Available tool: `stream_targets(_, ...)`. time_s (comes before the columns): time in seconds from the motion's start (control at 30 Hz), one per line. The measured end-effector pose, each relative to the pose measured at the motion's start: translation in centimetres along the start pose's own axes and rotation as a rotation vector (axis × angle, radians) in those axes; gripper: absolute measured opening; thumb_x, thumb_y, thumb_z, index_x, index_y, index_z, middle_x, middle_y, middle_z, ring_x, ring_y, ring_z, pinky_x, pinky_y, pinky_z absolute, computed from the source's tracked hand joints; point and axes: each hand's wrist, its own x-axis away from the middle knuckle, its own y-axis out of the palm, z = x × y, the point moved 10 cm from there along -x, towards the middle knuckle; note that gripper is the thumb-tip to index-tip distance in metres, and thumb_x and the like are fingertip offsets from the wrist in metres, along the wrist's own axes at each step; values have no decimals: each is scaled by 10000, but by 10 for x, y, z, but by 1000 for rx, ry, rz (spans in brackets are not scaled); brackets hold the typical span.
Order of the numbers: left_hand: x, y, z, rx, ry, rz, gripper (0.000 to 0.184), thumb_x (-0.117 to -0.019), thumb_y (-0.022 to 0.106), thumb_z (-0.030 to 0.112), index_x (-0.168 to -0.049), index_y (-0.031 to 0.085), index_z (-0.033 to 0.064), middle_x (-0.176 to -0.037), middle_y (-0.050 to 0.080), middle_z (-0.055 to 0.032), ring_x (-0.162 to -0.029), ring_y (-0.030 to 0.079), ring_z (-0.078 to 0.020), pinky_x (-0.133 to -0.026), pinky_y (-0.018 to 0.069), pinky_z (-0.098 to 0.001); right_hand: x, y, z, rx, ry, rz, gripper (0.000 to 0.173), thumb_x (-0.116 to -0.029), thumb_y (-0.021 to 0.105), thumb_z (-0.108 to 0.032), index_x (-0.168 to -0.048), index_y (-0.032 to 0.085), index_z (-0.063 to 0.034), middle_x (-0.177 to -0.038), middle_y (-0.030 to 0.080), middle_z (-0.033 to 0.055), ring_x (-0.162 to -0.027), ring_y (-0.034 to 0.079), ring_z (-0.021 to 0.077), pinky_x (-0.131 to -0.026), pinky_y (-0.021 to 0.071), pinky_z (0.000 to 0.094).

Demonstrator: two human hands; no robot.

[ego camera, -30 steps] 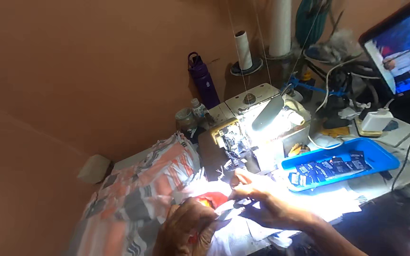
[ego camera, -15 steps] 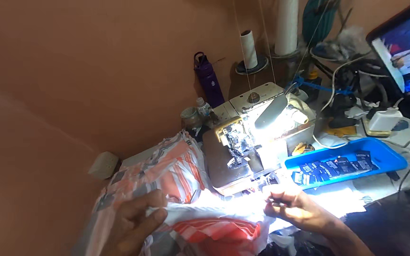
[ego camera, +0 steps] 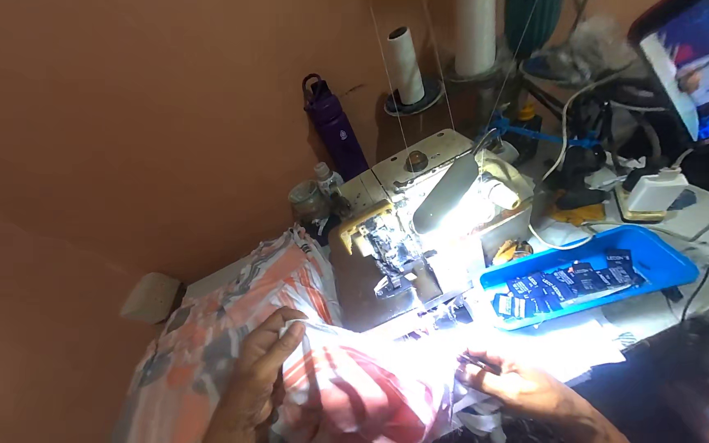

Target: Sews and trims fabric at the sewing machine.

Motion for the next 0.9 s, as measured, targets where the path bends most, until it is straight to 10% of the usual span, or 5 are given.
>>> stream_targets(0.73, -27, 12, -15, -288, -5, -13, 119, -942, 549, 78, -971, 662, 101, -892, 672, 129, -808, 635, 75, -737, 532, -110, 4, -20, 13, 92, -75, 117, 136, -892, 574, -19, -962, 686, 14, -875, 645, -81, -821, 571, -127, -747, 486, 72)
stream_targets(0.9, -8, 12, 25, -905, 227, 7, 279, -940, 533, 210, -981, 751, 40, -1018, 619, -140, -965, 580, -188, -847, 484, -312, 17, -12, -3, 290, -131, 96, 175, -895, 572, -33, -966, 709, 49, -830, 684, 29, -764, 601, -71, -717, 488, 93)
